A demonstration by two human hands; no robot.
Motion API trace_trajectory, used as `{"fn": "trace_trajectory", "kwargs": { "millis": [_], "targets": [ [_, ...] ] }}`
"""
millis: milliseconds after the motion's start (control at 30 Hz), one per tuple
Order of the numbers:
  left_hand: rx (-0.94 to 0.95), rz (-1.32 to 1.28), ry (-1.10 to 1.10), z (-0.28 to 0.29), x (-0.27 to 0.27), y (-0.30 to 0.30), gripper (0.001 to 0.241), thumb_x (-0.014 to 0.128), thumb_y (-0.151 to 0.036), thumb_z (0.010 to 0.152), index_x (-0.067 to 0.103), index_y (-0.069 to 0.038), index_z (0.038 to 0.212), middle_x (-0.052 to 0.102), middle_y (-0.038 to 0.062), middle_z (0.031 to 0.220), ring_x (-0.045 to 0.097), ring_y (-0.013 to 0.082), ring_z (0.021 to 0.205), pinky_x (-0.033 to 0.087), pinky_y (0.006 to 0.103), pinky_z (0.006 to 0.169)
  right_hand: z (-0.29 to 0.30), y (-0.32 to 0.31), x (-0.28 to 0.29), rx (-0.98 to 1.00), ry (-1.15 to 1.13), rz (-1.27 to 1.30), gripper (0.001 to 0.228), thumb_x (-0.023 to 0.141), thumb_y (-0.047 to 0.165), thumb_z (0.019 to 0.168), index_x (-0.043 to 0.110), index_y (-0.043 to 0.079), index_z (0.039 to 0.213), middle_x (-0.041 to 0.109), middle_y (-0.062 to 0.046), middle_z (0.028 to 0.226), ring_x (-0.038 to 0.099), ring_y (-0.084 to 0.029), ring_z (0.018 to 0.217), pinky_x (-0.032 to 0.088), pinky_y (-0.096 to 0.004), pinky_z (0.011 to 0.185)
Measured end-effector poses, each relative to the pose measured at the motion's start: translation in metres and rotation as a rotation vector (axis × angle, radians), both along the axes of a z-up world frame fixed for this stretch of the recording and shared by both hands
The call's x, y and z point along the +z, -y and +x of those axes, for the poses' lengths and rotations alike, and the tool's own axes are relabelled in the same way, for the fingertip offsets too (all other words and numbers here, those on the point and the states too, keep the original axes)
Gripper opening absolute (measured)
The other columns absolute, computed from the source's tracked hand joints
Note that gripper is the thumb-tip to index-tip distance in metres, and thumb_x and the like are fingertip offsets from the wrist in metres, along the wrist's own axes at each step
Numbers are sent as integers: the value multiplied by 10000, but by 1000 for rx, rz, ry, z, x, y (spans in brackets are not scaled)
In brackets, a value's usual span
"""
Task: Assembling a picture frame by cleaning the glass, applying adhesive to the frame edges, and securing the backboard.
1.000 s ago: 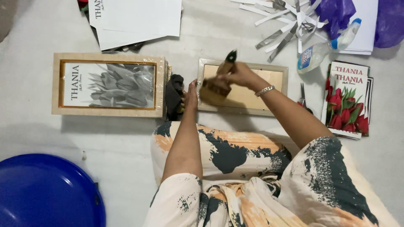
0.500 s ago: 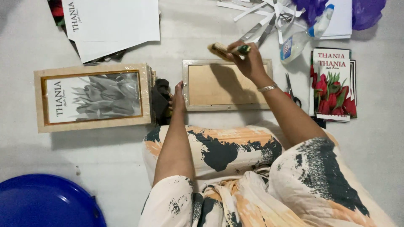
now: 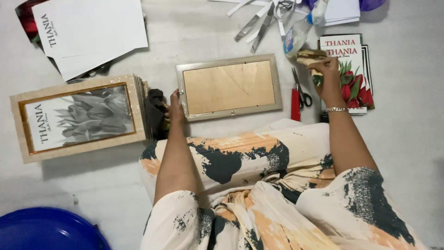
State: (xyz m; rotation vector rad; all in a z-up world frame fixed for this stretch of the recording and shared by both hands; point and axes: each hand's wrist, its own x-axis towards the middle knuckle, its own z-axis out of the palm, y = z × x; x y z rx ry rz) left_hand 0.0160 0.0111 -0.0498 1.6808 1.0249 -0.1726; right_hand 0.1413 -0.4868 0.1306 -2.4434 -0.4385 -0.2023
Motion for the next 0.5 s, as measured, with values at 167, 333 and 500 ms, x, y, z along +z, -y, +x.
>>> {"fn": "trace_trajectory", "kwargs": {
  "millis": [167, 333, 500],
  "targets": [
    [38, -7, -4, -11, 36, 12, 662, 254, -885, 860, 521, -611, 1400, 75, 71, 1730, 189, 491, 1534, -9, 527, 1273, 26, 42, -59, 40, -157, -110, 641, 738, -178, 671, 683, 186, 1196, 419, -117, 1173, 503, -335, 1121, 461, -384, 1015],
    [62, -4, 0, -4, 8, 3, 665, 287, -892, 853, 557, -590, 1380, 151, 69, 1719, 251, 468, 1513, 38, 492, 1281, 15, 58, -63, 117, -435, -251, 832, 664, -191, 806, 516, 325, 1442, 596, -203, 1357, 541, -426, 1305, 406, -548, 1132],
    [87, 14, 10, -12, 44, 15, 620, 339, -873, 853, 568, -604, 1362, 188, 56, 1708, 288, 451, 1483, 68, 485, 1275, 0, 23, -11, 87, -756, -340, 733, 423, -212, 858, 480, 182, 1474, 511, -297, 1489, 503, -540, 1304, 427, -650, 1067]
  ]
}}
